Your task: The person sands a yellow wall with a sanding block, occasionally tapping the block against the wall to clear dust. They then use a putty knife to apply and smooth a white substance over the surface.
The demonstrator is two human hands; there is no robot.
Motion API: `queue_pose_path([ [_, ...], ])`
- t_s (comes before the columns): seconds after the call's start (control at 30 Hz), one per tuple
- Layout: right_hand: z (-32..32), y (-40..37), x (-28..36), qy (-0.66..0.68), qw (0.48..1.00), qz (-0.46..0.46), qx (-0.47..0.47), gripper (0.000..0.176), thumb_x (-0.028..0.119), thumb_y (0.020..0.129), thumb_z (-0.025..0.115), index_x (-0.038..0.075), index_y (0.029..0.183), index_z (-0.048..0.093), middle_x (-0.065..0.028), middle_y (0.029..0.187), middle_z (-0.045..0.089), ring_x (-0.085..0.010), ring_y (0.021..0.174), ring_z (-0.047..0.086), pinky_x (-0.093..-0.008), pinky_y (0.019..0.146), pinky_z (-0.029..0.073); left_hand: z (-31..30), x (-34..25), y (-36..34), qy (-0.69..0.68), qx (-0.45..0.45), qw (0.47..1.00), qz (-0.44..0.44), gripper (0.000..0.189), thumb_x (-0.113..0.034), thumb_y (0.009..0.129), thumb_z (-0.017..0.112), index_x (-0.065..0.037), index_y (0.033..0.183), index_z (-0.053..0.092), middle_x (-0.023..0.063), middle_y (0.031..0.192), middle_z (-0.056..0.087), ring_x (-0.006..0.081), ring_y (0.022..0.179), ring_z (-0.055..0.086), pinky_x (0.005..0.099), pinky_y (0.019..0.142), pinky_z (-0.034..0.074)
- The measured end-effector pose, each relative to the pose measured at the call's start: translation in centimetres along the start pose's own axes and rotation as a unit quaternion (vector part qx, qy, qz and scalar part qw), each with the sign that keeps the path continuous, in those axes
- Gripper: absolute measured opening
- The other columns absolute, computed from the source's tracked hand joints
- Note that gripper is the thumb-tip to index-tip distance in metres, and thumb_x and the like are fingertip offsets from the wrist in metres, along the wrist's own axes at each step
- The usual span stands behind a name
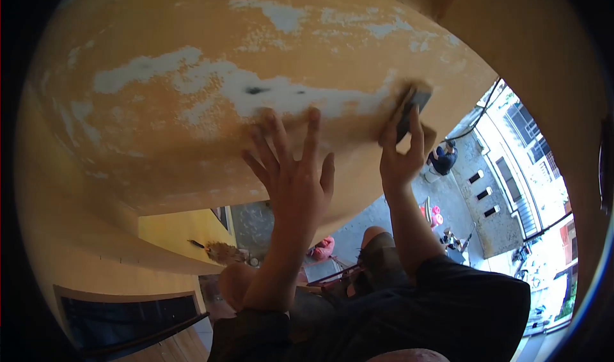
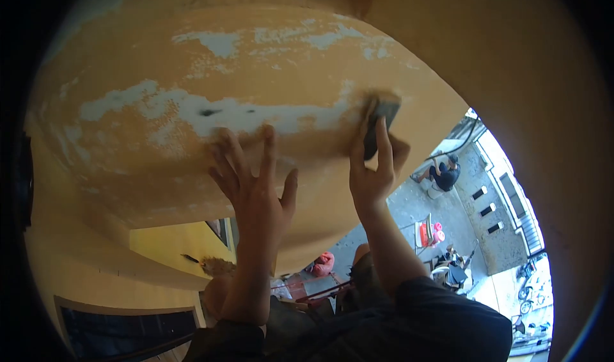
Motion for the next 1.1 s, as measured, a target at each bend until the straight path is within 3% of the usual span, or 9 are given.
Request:
queue_pose_path([
  [0.17, -0.1, 4.0, 0.0, -0.008, 0.998, 0.059, -0.031, 0.052, 0.002, 0.075, 0.076, 0.001, 0.123, 0.057, -0.0117, 0.091, 0.056, -0.0241, 0.085, 0.055, -0.0348, 0.074, 0.045, 0.6, -0.3, 0.3, 0.005, 0.046, 0.999, -0.002, 0.069, -0.037, 0.088, 0.064, -0.028, 0.149, 0.035, 0.028, 0.156, 0.009, 0.0558, 0.141, 0.005, 0.0714, 0.106, 0.014],
  [0.33, -0.1, 0.7, -0.5, -0.017, 0.999, 0.025, 0.012, 0.05, 0.004, 0.075, 0.076, 0.001, 0.122, 0.056, -0.0137, 0.098, 0.054, -0.0245, 0.083, 0.057, -0.033, 0.076, 0.047, 0.6, -0.2, 0.0, -0.002, 0.049, 0.999, 0.002, 0.069, -0.039, 0.088, 0.062, -0.029, 0.15, 0.034, 0.0277, 0.156, 0.008, 0.0557, 0.141, 0.005, 0.0712, 0.107, 0.013],
  [0.47, 0.5, 3.3, -1.6, 0.089, 0.992, 0.069, -0.054, 0.061, 0.01, 0.08, 0.076, 0.003, 0.132, 0.046, -0.0091, 0.105, 0.059, -0.0149, 0.087, 0.056, -0.0291, 0.076, 0.041, 0.5, -0.3, 0.2, 0.004, 0.042, 0.999, -0.001, 0.07, -0.039, 0.088, 0.064, -0.028, 0.15, 0.033, 0.028, 0.156, 0.007, 0.056, 0.141, 0.004, 0.0713, 0.107, 0.012],
  [0.5, 0.5, 3.2, -1.2, 0.042, 0.996, 0.07, -0.037, 0.063, 0.01, 0.082, 0.075, 0.003, 0.134, 0.041, -0.0093, 0.107, 0.06, -0.0154, 0.088, 0.057, -0.0289, 0.078, 0.041, 0.6, -0.4, -0.2, 0.001, 0.049, 0.999, 0.0, 0.07, -0.039, 0.088, 0.064, -0.028, 0.15, 0.033, 0.028, 0.156, 0.007, 0.056, 0.141, 0.004, 0.0713, 0.107, 0.012],
  [0.57, -0.3, 1.5, -1.9, 0.017, 0.996, 0.088, -0.02, 0.062, 0.01, 0.082, 0.075, 0.003, 0.134, 0.041, -0.0092, 0.107, 0.06, -0.0152, 0.088, 0.057, -0.0289, 0.078, 0.041, 0.0, 0.0, 0.1, -0.024, 0.02, 0.999, -0.004, 0.071, -0.033, 0.084, 0.067, -0.031, 0.148, 0.037, 0.0269, 0.155, 0.017, 0.0549, 0.139, 0.015, 0.073, 0.105, 0.015],
  [0.7, 0.5, 2.8, -1.9, 0.059, 0.993, 0.1, -0.03, 0.061, 0.012, 0.083, 0.075, 0.003, 0.133, 0.042, -0.0094, 0.106, 0.06, -0.0154, 0.088, 0.058, -0.0296, 0.076, 0.042, 0.2, -0.1, 0.2, -0.023, 0.023, 0.999, -0.005, 0.072, -0.034, 0.084, 0.067, -0.031, 0.148, 0.036, 0.0271, 0.155, 0.016, 0.055, 0.139, 0.015, 0.0729, 0.105, 0.015],
  [0.8, -0.3, 3.3, -1.6, 0.018, 0.994, 0.099, -0.042, 0.061, 0.013, 0.082, 0.075, 0.002, 0.131, 0.041, -0.0095, 0.107, 0.058, -0.0161, 0.09, 0.059, -0.0289, 0.073, 0.043, 0.2, -0.4, -0.1, -0.016, 0.028, 0.999, -0.007, 0.073, -0.035, 0.083, 0.068, -0.031, 0.149, 0.036, 0.0271, 0.155, 0.015, 0.0549, 0.139, 0.015, 0.0729, 0.105, 0.014],
  [0.87, 0.0, 1.2, -2.6, 0.078, 0.993, 0.071, -0.045, 0.057, 0.014, 0.08, 0.077, 0.003, 0.127, 0.045, -0.0104, 0.11, 0.056, -0.0189, 0.089, 0.057, -0.0317, 0.078, 0.042, 0.4, -0.2, 0.1, -0.003, 0.053, 0.999, 0.003, 0.071, -0.038, 0.087, 0.064, -0.028, 0.15, 0.033, 0.0301, 0.155, 0.007, 0.0567, 0.14, 0.004, 0.0718, 0.106, 0.012],
  [1.1, -0.1, 1.2, -3.1, 0.072, 0.991, 0.107, -0.045, 0.054, 0.013, 0.079, 0.077, 0.003, 0.122, 0.045, -0.011, 0.108, 0.054, -0.0192, 0.09, 0.056, -0.0321, 0.076, 0.042, 0.6, -0.1, 0.1, 0.006, 0.052, 0.999, 0.003, 0.07, -0.037, 0.087, 0.064, -0.029, 0.15, 0.033, 0.0297, 0.156, 0.007, 0.0577, 0.14, 0.004, 0.0727, 0.105, 0.012],
])
Point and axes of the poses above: each hand's wrist, its own y-axis towards the middle knuckle, its own z-axis out of the palm, x = y × z, the point moved 10 cm from there along y, towards the middle knuckle
